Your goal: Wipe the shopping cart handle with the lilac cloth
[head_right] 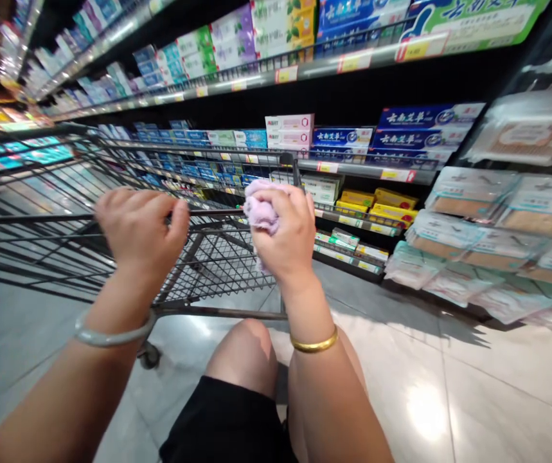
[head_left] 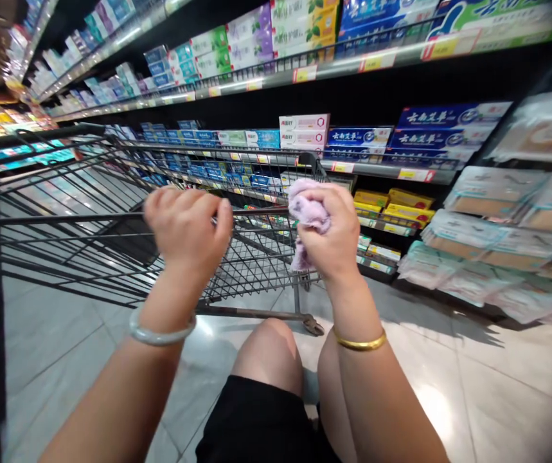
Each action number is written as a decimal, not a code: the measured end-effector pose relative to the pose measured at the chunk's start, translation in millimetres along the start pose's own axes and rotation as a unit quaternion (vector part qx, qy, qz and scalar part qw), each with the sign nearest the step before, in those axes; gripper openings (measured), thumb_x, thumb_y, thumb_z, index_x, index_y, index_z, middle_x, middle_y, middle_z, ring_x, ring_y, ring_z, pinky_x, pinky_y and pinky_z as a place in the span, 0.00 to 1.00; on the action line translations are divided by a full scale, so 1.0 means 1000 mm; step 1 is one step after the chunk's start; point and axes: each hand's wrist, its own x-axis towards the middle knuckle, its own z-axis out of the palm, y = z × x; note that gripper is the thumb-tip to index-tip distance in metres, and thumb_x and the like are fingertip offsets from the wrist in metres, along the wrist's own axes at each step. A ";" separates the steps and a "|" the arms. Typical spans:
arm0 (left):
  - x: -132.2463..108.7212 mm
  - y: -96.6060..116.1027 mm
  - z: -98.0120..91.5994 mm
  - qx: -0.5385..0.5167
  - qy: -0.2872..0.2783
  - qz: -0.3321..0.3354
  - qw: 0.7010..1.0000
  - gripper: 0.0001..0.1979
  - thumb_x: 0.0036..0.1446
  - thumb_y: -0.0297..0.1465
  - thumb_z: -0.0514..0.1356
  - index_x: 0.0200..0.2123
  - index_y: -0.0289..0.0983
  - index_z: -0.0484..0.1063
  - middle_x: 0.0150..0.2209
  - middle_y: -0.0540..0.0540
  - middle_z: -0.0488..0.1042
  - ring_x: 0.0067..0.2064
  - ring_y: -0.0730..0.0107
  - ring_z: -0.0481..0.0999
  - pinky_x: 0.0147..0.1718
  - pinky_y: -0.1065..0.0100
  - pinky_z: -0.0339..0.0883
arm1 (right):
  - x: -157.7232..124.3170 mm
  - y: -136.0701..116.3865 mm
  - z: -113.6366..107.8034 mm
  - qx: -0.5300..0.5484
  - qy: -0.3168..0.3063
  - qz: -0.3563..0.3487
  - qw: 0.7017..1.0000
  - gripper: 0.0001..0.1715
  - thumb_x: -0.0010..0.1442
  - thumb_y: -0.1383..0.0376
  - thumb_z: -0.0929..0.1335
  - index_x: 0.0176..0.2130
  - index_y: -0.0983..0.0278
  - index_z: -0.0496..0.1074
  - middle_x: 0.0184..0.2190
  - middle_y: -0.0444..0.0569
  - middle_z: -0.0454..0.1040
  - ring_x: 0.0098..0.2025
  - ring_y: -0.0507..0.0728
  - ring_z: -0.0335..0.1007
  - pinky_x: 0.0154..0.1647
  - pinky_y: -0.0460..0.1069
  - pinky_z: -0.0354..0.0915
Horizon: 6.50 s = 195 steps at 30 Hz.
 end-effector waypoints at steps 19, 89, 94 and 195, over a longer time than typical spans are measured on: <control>0.003 0.100 0.053 -0.056 -0.033 0.060 0.996 0.23 0.71 0.48 0.48 0.36 0.41 0.74 0.35 0.42 0.78 0.42 0.54 0.72 0.45 0.52 0.52 | -0.002 0.048 0.010 0.152 0.125 0.154 0.968 0.21 0.46 0.67 0.66 0.43 0.60 0.72 0.41 0.44 0.75 0.41 0.54 0.70 0.47 0.51 0.68; -0.009 0.032 0.012 0.052 -0.086 0.012 0.995 0.26 0.71 0.42 0.46 0.50 0.42 0.83 0.33 0.39 0.84 0.32 0.53 0.81 0.31 0.59 0.57 | -0.064 0.026 0.089 0.098 -0.028 0.184 0.978 0.23 0.53 0.69 0.67 0.50 0.60 0.70 0.52 0.53 0.72 0.56 0.61 0.68 0.63 0.59 0.65; -0.010 0.033 0.007 0.045 -0.088 0.015 0.995 0.24 0.71 0.41 0.48 0.50 0.43 0.83 0.35 0.40 0.84 0.32 0.54 0.81 0.31 0.59 0.57 | -0.049 0.022 0.088 0.108 -0.010 0.124 0.986 0.23 0.54 0.69 0.68 0.50 0.58 0.69 0.54 0.53 0.70 0.62 0.61 0.64 0.66 0.59 0.62; -0.009 0.010 -0.028 0.237 -0.274 0.027 0.932 0.22 0.70 0.43 0.44 0.42 0.34 0.71 0.35 0.33 0.79 0.37 0.45 0.80 0.30 0.60 0.61 | -0.115 -0.027 0.094 -0.024 -0.328 0.097 0.940 0.22 0.61 0.66 0.69 0.54 0.57 0.72 0.51 0.53 0.71 0.49 0.60 0.70 0.46 0.52 0.70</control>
